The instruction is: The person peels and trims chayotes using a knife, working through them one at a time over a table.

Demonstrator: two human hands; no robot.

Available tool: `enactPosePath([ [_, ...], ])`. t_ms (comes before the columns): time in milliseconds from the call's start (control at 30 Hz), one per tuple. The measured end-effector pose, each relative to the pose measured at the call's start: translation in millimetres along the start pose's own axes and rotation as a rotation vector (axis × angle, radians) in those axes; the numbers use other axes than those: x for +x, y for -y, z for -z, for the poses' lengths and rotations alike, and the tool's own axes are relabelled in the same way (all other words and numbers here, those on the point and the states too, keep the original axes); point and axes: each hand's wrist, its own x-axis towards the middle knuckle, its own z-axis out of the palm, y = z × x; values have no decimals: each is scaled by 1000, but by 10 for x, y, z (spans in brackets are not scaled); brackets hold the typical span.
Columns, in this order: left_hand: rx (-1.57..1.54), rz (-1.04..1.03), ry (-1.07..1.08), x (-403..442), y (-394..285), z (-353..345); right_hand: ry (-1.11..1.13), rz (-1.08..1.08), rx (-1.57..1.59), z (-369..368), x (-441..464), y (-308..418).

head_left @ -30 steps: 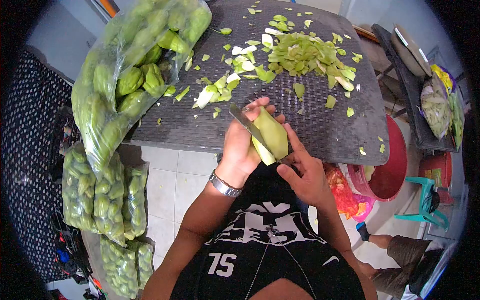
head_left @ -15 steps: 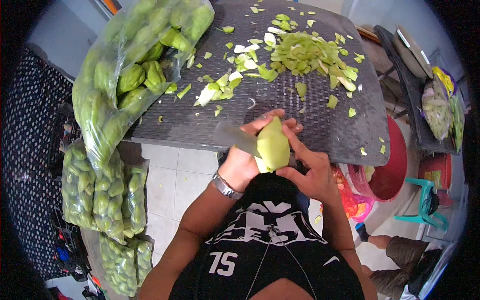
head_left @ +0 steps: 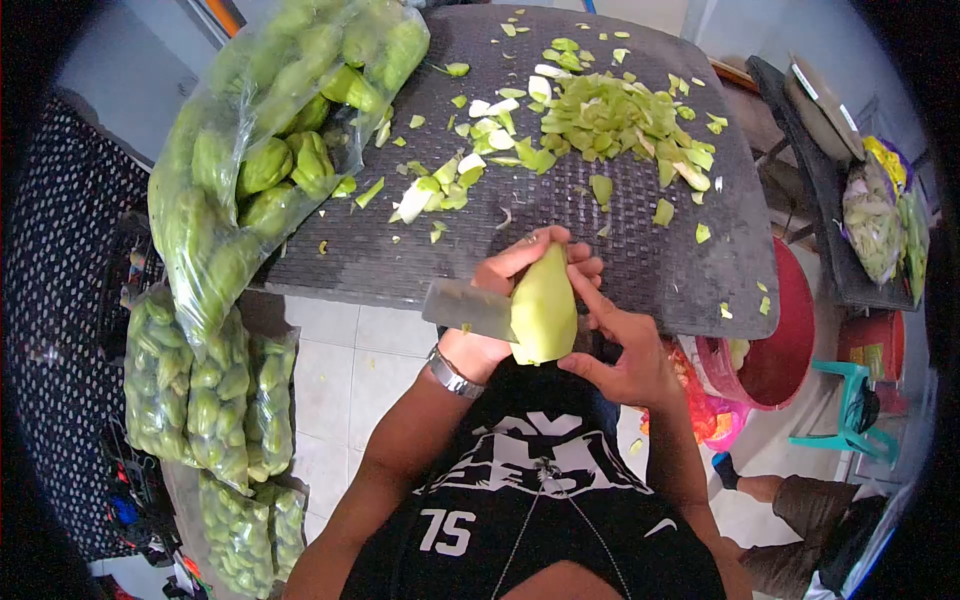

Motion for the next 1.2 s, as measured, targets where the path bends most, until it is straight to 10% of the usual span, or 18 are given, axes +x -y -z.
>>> enactPosePath([
  [867,-131,-278,22,-81,227,6,-29,-164,290,5,-76,-110],
  [1200,674,-313,-81,-212,74,-126,-253,127,-238,57,125,61],
])
